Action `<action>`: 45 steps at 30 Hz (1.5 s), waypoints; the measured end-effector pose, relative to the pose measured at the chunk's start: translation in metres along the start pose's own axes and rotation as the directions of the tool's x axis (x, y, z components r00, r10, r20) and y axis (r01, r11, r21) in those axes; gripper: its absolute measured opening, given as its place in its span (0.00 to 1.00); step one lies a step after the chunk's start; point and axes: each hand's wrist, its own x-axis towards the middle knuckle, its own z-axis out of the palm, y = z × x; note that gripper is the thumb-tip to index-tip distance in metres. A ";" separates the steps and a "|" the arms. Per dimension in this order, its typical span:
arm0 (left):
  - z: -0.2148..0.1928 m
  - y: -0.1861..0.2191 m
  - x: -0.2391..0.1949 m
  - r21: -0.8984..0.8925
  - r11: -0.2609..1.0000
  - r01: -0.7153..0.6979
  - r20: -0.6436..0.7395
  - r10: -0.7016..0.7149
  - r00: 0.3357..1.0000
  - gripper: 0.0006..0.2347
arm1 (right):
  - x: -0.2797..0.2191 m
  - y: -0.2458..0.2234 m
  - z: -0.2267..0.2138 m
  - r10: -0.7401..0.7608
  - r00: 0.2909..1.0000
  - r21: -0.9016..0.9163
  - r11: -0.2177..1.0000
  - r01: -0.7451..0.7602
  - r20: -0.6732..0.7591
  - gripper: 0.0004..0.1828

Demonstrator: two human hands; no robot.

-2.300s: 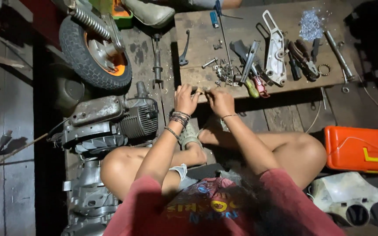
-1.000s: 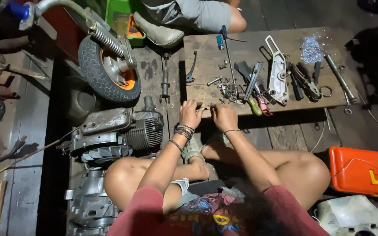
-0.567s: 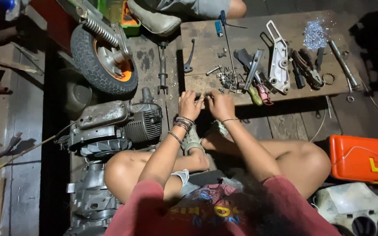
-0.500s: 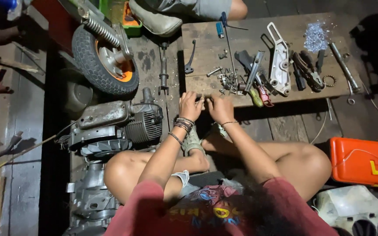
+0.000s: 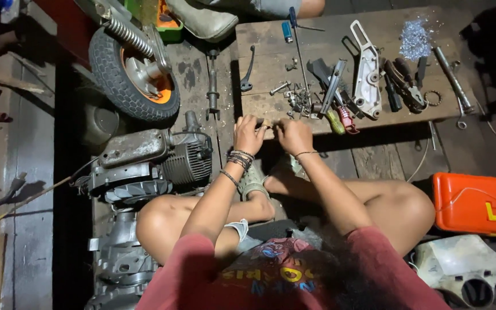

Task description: Cleaning and sorting small motorcycle engine components on a wooden board

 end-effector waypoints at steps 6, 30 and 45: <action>0.001 -0.005 0.000 -0.005 1.000 -0.009 0.005 0.009 1.000 0.09 | -0.003 -0.005 -0.001 -0.023 0.999 0.039 0.999 0.024 -0.026 0.14; 0.000 0.003 0.000 0.002 1.000 -0.003 -0.022 0.003 1.000 0.10 | 0.004 -0.005 -0.004 0.006 1.000 -0.139 0.990 -0.009 -0.023 0.13; -0.004 0.004 -0.003 0.007 0.999 0.050 0.069 -0.050 0.996 0.08 | -0.006 -0.006 0.008 0.041 0.999 -0.004 0.999 -0.041 -0.020 0.13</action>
